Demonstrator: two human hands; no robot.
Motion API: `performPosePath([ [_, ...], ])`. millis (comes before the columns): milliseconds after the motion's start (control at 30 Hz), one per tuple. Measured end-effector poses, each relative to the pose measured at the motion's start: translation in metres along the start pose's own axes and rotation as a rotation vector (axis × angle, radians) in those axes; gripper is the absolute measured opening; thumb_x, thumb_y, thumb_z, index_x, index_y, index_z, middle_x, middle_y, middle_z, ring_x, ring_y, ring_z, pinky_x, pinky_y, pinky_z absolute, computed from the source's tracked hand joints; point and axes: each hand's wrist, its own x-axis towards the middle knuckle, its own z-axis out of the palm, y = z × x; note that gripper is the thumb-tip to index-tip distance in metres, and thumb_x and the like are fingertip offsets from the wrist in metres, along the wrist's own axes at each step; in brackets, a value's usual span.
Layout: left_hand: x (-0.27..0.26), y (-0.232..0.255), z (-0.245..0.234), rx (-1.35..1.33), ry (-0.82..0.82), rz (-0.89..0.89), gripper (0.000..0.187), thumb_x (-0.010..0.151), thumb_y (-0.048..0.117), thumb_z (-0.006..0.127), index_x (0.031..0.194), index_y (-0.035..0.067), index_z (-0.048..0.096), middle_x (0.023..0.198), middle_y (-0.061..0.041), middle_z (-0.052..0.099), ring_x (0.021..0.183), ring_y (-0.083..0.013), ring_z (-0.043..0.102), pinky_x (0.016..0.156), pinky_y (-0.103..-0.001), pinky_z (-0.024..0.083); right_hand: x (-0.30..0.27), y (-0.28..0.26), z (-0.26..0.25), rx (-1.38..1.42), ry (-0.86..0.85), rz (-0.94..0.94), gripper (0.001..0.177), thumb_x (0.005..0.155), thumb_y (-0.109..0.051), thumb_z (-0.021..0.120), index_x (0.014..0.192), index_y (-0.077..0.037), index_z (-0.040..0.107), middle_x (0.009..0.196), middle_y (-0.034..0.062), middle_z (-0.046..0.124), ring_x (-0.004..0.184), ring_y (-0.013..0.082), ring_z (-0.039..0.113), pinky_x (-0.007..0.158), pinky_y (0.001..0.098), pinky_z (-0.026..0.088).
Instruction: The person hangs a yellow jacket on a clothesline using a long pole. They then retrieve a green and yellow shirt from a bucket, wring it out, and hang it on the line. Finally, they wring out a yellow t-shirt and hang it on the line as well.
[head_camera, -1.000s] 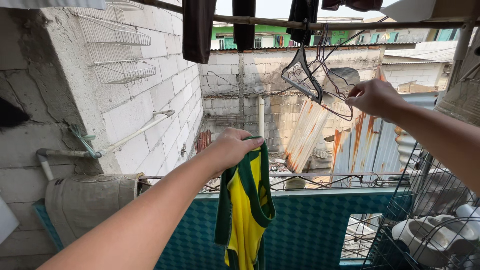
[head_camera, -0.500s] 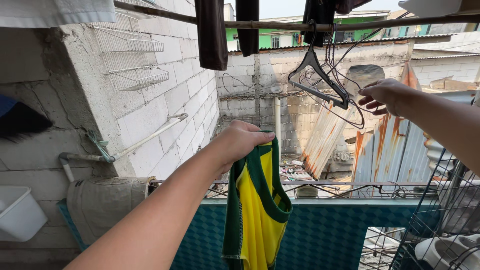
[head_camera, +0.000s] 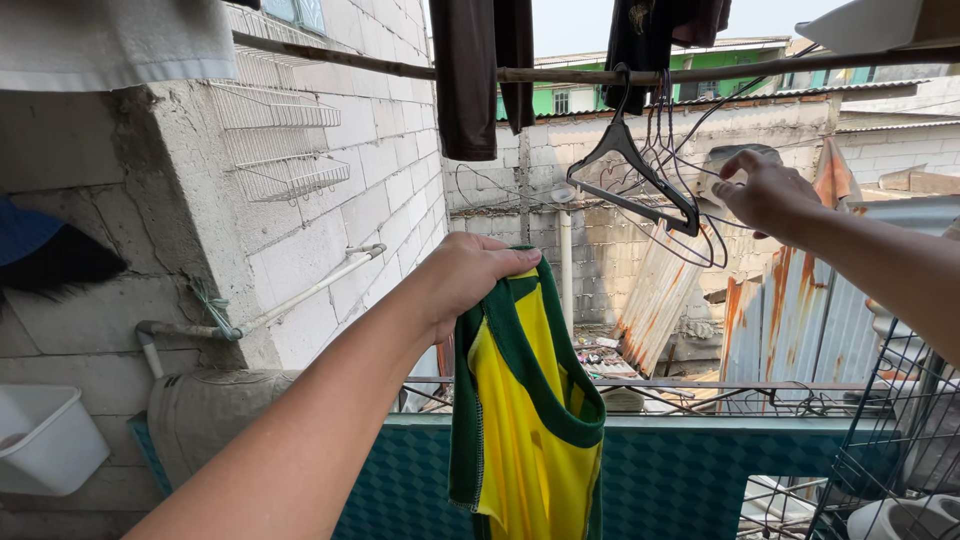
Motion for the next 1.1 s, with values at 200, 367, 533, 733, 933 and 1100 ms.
performPosePath([
  [200,0.001,0.001,-0.001,0.013,0.021,-0.014,0.037,0.085,0.024,0.076,0.104,-0.007,0.076,0.085,-0.014,0.078,0.065,-0.0186,0.073,0.06,-0.033,0.062,0.0,0.013,0.012,-0.455,-0.109,-0.01,0.055,0.089,-0.074,0.062,0.129,-0.037,0.071,0.143,0.0092,0.05,0.107,0.0315,0.066,0.085,0.0433,0.055],
  [367,0.0,-0.001,-0.005,0.008,0.032,-0.015,0.036,0.084,0.022,0.076,0.103,-0.009,0.076,0.085,-0.016,0.078,0.065,-0.0194,0.074,0.06,-0.033,0.063,0.009,0.035,0.032,-0.322,-0.01,-0.04,0.039,0.092,-0.054,0.067,0.122,-0.033,0.079,0.129,0.0099,0.062,0.133,0.0291,0.05,0.097,0.0504,0.048],
  [533,0.001,0.004,-0.006,-0.033,0.076,-0.039,0.033,0.085,0.019,0.076,0.1,-0.01,0.074,0.083,-0.017,0.077,0.061,-0.0204,0.073,0.057,-0.035,0.062,-0.001,0.031,0.024,-0.265,0.245,-0.091,0.036,0.102,-0.044,0.058,0.119,-0.021,0.079,0.132,0.0123,0.055,0.122,0.0398,0.045,0.098,0.0513,0.044],
  [733,0.009,0.004,-0.006,-0.064,0.08,-0.035,0.031,0.086,0.018,0.077,0.097,-0.01,0.074,0.08,-0.017,0.076,0.06,-0.0202,0.071,0.057,-0.035,0.062,0.01,0.034,-0.003,-0.38,0.335,-0.044,0.042,0.111,-0.041,0.047,0.118,-0.011,0.075,0.117,0.0169,0.067,0.11,0.0413,0.057,0.092,0.0506,0.049],
  [933,0.013,0.003,-0.006,-0.086,0.099,-0.063,0.027,0.086,0.02,0.076,0.091,-0.006,0.074,0.079,-0.015,0.076,0.06,-0.0206,0.072,0.059,-0.035,0.062,0.001,0.04,-0.032,-0.325,0.306,0.061,0.041,0.112,-0.038,0.044,0.111,-0.008,0.073,0.102,0.0184,0.074,0.092,0.0377,0.07,0.08,0.0528,0.054],
  [1100,0.016,0.0,-0.006,-0.193,0.173,-0.15,0.022,0.087,0.019,0.075,0.085,-0.002,0.071,0.079,-0.016,0.075,0.062,-0.0245,0.071,0.06,-0.04,0.061,-0.014,0.046,-0.049,-0.347,0.333,0.048,0.035,0.109,-0.03,0.046,0.11,-0.006,0.073,0.096,0.019,0.075,0.088,0.0372,0.071,0.08,0.0528,0.054],
])
